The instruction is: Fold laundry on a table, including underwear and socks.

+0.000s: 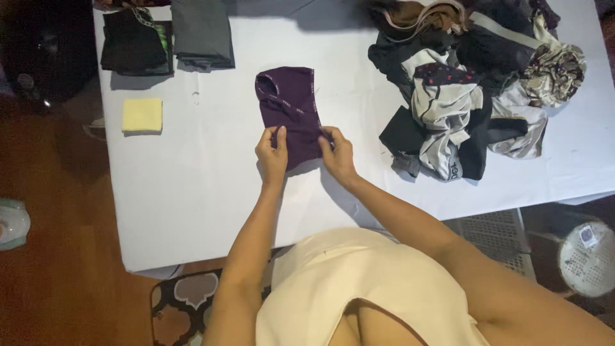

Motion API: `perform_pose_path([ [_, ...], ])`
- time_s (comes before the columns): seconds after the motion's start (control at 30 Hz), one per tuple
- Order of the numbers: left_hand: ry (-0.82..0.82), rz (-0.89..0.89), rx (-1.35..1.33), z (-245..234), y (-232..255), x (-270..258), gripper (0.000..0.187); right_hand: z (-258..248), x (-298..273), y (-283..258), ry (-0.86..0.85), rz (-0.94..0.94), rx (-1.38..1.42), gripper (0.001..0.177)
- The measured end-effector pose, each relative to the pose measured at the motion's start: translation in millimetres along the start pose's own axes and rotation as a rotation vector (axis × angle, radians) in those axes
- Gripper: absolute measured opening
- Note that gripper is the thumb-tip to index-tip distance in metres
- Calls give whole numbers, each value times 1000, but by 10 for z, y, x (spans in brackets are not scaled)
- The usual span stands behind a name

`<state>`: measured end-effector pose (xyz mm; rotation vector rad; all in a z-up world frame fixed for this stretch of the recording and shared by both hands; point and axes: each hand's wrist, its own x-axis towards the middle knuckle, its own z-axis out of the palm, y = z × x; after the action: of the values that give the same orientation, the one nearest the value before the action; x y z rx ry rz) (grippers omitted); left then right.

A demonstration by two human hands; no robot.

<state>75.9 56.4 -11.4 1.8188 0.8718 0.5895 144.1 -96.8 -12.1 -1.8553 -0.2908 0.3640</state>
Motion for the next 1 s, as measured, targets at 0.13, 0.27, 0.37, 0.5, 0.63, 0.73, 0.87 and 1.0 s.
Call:
perform_pose_path([
  [0.13, -78, 139, 122, -2, -149, 100, 32, -10, 182, 99, 100, -47, 287, 27],
  [0.27, -122, 78, 257, -52, 17, 101, 32, 32, 326, 83, 140, -59, 144, 22],
  [0.37, -110, 103, 217, -60, 110, 122, 29, 123, 324, 133, 154, -202, 18, 22],
  [0.5, -67, 317, 201, 2, -139, 253, 24, 184, 368, -163, 96, -68, -235, 26],
  [0.63, -36, 328, 348, -69, -22, 243, 21, 218, 572, 78, 157, -94, -348, 28],
  [0.73, -42, 272, 399, -215, 173, -2, 29, 184, 559, 279, 272, -252, -384, 24],
  [0.87, -358, 711, 323, -261, 215, -170, 64, 121, 463, 143, 216, -351, -295, 27],
  [1.0, -570, 566, 415, -213, 165, -121, 96, 91, 523, 161, 176, -176, -289, 22],
])
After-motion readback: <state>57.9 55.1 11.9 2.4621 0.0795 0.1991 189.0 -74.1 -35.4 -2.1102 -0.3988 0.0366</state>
